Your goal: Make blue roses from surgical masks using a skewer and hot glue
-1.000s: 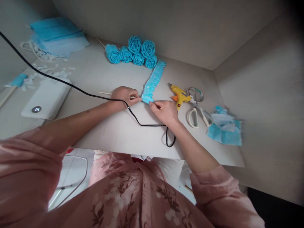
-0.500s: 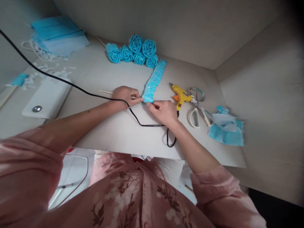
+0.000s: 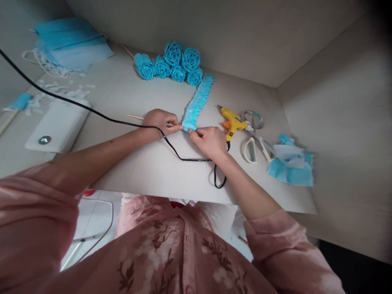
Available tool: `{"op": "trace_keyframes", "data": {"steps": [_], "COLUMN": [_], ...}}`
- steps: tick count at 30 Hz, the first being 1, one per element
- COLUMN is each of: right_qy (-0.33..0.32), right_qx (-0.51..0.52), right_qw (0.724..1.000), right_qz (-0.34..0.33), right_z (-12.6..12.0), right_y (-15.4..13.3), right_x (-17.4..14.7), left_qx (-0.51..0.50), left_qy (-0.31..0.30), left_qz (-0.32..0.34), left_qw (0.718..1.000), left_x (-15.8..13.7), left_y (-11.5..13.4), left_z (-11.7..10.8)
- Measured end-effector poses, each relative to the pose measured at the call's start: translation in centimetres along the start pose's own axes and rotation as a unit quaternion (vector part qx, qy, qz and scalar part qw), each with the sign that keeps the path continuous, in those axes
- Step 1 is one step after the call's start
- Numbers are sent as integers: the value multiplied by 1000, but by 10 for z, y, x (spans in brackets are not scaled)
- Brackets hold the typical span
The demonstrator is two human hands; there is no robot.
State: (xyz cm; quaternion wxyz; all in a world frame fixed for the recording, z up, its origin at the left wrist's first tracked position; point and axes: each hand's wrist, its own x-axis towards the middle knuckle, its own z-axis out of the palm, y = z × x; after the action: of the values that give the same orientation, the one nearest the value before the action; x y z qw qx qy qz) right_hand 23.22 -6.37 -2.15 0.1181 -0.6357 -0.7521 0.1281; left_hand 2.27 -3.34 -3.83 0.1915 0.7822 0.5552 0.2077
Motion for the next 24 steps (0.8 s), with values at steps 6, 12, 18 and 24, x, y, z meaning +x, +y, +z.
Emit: {"op": "trace_keyframes", "data": {"steps": [6, 12, 18, 24], "right_qy": [-17, -24, -21, -13], "right_qx": [96, 43, -6, 23], "right_qw": [995, 999, 1000, 1000], "right_qz": [-18, -8, 6, 1], "right_z": [-4, -2, 0, -1], "right_y": [6, 4, -3, 0], "right_x": [-5, -3, 1, 0], "left_qx": [-8, 4, 23, 17], "left_qy": [4, -1, -13, -7], "left_qz": [1, 1, 2, -3], "left_qw": [1000, 1000, 1000, 1000], "left_x": [0, 1, 0, 0], "left_y": [-1, 0, 2, 1], "left_z": [1, 2, 0, 1]}}
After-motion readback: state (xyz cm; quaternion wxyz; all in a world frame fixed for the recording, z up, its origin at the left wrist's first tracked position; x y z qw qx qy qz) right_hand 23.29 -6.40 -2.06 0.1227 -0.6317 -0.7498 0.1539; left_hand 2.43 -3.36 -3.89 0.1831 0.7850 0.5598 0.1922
